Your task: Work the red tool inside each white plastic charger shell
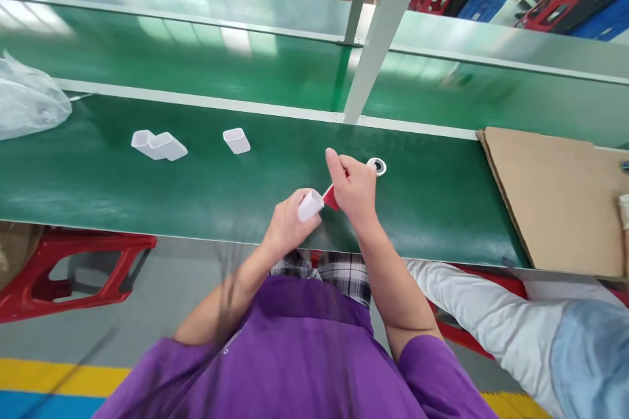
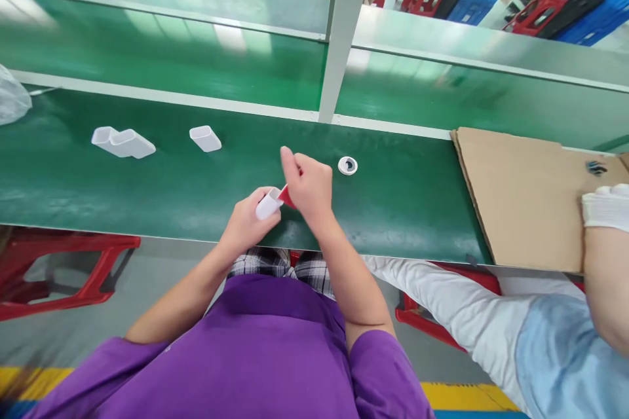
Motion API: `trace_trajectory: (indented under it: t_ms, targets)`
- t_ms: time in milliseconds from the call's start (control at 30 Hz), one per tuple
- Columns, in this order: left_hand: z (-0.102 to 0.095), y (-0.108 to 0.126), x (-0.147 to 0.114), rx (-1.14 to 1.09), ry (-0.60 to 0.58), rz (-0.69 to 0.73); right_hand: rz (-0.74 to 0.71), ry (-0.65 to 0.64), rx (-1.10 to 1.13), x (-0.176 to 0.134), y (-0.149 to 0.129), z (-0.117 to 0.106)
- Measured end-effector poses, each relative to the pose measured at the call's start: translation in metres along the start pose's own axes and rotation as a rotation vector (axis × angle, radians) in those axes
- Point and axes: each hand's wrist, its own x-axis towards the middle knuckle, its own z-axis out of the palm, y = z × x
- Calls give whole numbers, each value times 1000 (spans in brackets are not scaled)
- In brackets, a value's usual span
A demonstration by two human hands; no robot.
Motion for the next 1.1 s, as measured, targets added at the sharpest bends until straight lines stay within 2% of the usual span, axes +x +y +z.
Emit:
trace_trajectory:
  t_ms: [100,233,333,433,533,633,700,833,933,1000,1100]
  targets:
    - [1,-10,4,-28,-20,-44,-57,-91,43,-5,6,2]
    - [-4,-21,0,-47,42,-83,64,-20,86,-11,18,1]
    - [-6,-24,-4,-45,45,-77,50,-79,121,-16,14,7]
    - [-4,-23,-4,-16,4,-30,11,-174,7,-16,2,23]
    - [-2,-22,-3,31,-18,-9,32,-230,-155,-6,-1,35]
    - [-3,-22,-3,-1,-2,-33,117,-196,-185,7,5,31]
    - [-3,-22,-3,-45,13,-36,154,-177,-121,9,8,25]
    - [-4,-25,-4,-53,-28,-10,79,-237,-82,3,7,21]
    - [-5,-26,-4,-61,-24,-12,154,-186,-149,2,6,24]
    - [-6,-27,-5,-77,-19,-4,132,-157,-144,3,7,25]
    - [-6,-29,-6,-73,-43,44,108,-192,-171,5,9,21]
